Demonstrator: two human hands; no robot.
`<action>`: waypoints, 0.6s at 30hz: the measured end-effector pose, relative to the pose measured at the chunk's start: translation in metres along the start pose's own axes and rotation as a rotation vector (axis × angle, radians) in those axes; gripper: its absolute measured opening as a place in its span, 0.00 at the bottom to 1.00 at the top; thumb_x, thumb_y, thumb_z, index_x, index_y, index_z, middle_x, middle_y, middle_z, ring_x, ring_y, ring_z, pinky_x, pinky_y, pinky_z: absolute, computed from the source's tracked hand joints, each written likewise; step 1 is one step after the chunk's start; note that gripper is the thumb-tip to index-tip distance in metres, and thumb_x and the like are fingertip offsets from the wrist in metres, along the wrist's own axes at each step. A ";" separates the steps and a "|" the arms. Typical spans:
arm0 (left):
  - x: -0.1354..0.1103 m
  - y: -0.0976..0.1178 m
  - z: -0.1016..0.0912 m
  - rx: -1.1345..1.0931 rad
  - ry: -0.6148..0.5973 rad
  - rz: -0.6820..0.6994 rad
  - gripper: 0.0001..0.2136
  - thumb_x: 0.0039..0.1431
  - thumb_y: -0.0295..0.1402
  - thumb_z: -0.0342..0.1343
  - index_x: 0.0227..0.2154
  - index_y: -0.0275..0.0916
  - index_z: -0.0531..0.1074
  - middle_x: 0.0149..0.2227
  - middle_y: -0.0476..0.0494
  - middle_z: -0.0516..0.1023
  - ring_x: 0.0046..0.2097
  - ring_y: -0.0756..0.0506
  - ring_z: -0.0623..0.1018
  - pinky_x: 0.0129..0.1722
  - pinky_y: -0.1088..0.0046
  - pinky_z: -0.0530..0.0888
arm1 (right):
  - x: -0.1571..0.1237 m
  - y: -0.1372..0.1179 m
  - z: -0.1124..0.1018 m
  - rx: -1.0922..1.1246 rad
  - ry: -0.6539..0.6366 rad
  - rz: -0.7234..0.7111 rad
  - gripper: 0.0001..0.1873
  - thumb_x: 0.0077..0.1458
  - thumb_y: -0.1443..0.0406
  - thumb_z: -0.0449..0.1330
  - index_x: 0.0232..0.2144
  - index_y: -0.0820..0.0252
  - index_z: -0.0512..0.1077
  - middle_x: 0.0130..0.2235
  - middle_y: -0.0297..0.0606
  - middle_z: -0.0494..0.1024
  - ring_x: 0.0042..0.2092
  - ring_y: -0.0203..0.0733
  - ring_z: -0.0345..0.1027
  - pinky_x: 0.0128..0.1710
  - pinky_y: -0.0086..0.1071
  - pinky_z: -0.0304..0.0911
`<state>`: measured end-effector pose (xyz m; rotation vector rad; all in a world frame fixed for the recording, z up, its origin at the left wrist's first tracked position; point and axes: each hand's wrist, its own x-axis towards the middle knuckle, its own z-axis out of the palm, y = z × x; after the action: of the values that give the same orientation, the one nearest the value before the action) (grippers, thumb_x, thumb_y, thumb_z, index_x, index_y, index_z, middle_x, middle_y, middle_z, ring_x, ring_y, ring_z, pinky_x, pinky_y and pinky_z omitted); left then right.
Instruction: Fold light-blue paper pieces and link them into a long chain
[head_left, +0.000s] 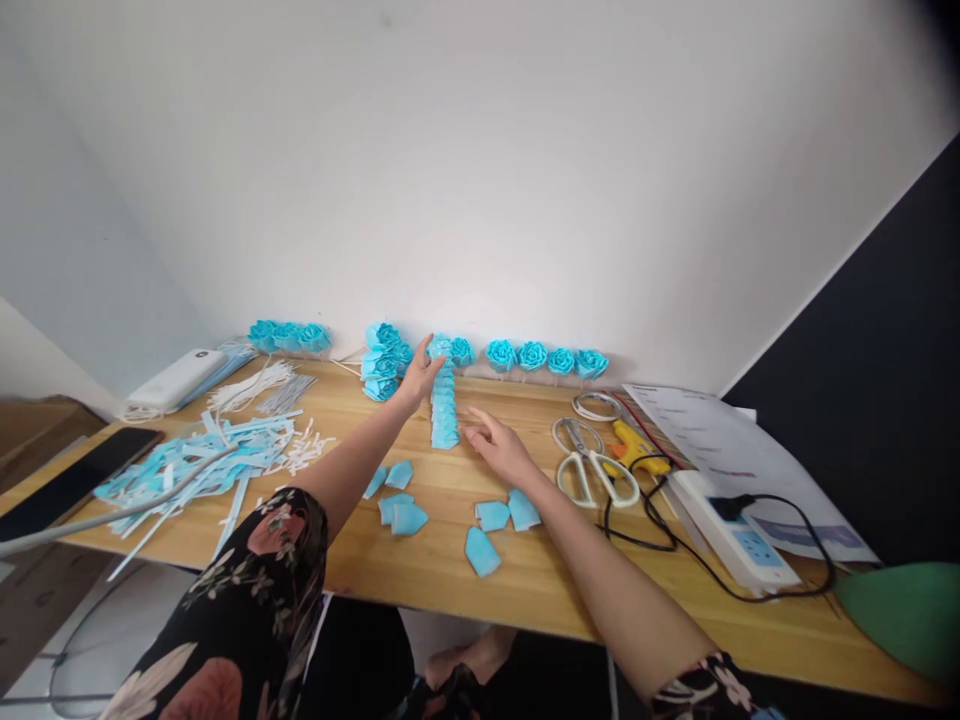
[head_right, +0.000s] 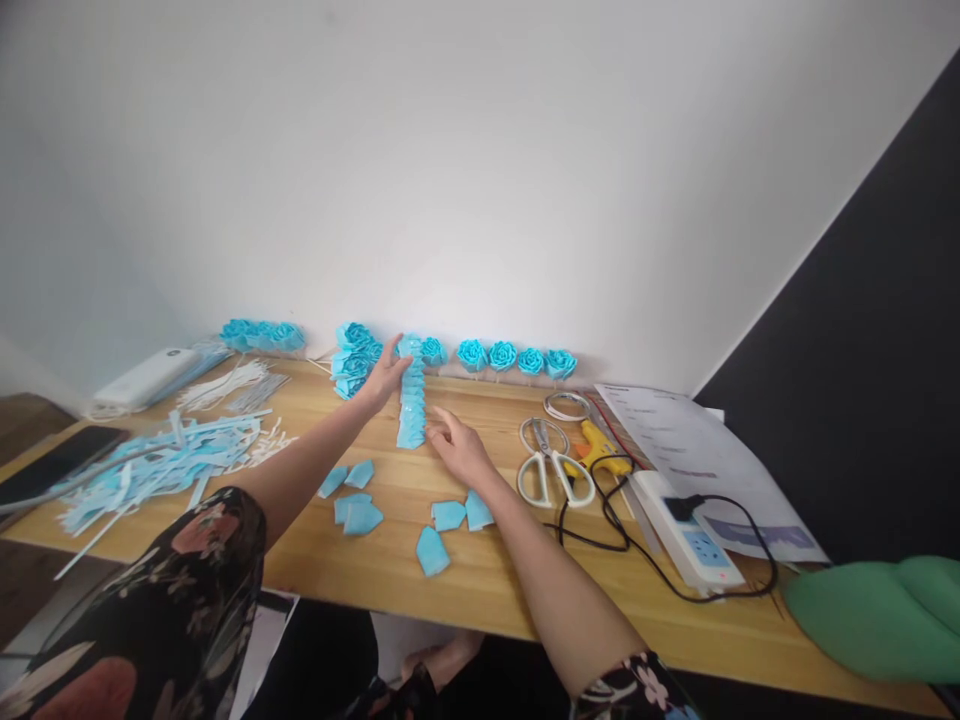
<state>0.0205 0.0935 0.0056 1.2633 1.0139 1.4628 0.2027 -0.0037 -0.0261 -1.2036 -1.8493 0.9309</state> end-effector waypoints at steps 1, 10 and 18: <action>0.000 0.001 -0.001 -0.016 0.006 -0.012 0.34 0.50 0.35 0.63 0.60 0.40 0.58 0.32 0.46 0.72 0.36 0.44 0.73 0.38 0.69 0.71 | 0.000 -0.001 -0.001 -0.002 -0.004 0.003 0.24 0.57 0.61 0.55 0.56 0.55 0.64 0.42 0.40 0.80 0.43 0.43 0.72 0.45 0.39 0.63; -0.002 0.002 -0.018 0.472 -0.042 0.082 0.28 0.50 0.32 0.63 0.56 0.39 0.66 0.23 0.51 0.67 0.34 0.43 0.73 0.39 0.75 0.66 | -0.001 -0.003 -0.003 0.020 0.023 0.012 0.25 0.56 0.62 0.54 0.56 0.57 0.64 0.41 0.39 0.79 0.37 0.40 0.71 0.39 0.34 0.64; -0.006 0.011 -0.028 0.776 0.016 0.181 0.22 0.54 0.36 0.59 0.52 0.41 0.70 0.23 0.47 0.69 0.39 0.39 0.73 0.39 0.76 0.62 | 0.000 -0.001 -0.004 -0.006 0.062 0.015 0.24 0.56 0.61 0.54 0.56 0.57 0.64 0.41 0.39 0.79 0.36 0.40 0.71 0.38 0.34 0.65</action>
<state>-0.0080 0.0849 0.0112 1.9243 1.5949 1.2379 0.2057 -0.0029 -0.0232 -1.2381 -1.7978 0.8872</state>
